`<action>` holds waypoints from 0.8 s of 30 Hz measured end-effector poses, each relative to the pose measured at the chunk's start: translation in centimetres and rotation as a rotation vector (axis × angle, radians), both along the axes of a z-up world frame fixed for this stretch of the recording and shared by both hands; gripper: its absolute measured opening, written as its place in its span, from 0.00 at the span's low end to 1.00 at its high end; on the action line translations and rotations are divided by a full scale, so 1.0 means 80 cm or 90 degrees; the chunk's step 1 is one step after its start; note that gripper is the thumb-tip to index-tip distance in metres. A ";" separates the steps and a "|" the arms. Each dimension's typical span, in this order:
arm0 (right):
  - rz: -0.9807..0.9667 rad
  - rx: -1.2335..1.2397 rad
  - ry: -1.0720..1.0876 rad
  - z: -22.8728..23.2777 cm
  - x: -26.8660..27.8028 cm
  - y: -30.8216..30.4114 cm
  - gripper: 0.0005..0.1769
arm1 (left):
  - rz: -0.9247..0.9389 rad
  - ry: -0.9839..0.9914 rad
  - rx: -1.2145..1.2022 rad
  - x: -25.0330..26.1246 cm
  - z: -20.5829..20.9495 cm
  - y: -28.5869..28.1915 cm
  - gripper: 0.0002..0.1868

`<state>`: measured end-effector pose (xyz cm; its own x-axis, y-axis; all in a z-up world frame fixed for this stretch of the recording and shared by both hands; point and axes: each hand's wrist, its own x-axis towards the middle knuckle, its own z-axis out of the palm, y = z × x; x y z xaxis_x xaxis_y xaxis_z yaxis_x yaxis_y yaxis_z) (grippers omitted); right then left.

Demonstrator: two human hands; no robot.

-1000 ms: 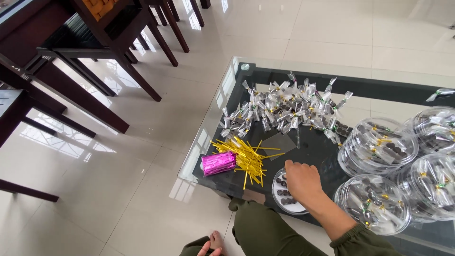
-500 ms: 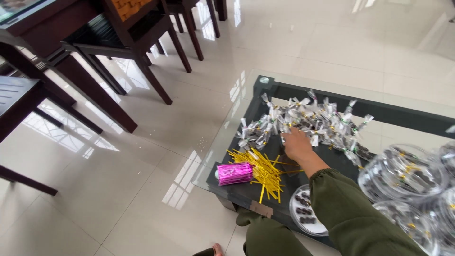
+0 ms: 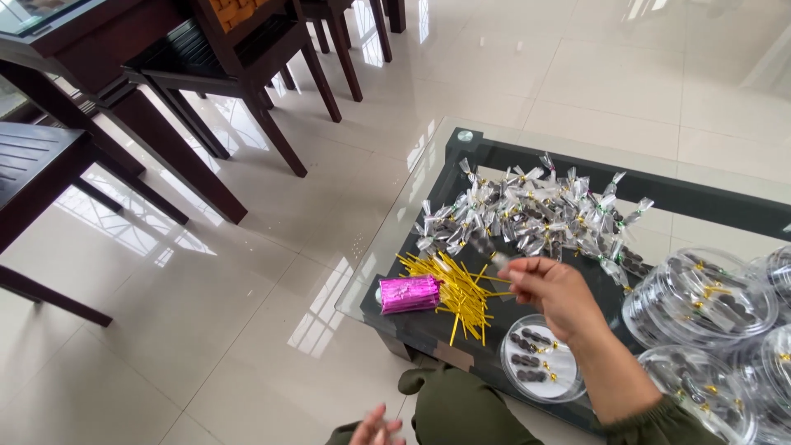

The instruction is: Packaging small food items into individual plastic bags and sealing them with gold twist ties.

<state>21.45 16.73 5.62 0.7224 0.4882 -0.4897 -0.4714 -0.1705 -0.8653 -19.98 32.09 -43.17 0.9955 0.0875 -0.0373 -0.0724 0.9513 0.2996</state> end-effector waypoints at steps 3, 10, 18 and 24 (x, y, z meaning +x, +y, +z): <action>0.097 0.026 0.057 -0.006 -0.030 -0.038 0.07 | 0.317 0.606 0.384 0.118 0.449 -0.087 0.28; 0.245 0.132 0.067 -0.073 -0.087 -0.115 0.08 | 0.333 0.392 0.380 0.225 0.508 -0.147 0.36; 0.334 -0.187 -0.254 0.008 -0.016 -0.076 0.18 | 0.337 0.603 0.153 0.219 0.432 -0.169 0.24; 0.178 -0.280 -0.345 -0.028 0.099 0.076 0.14 | 0.341 0.576 0.085 0.211 0.388 -0.148 0.30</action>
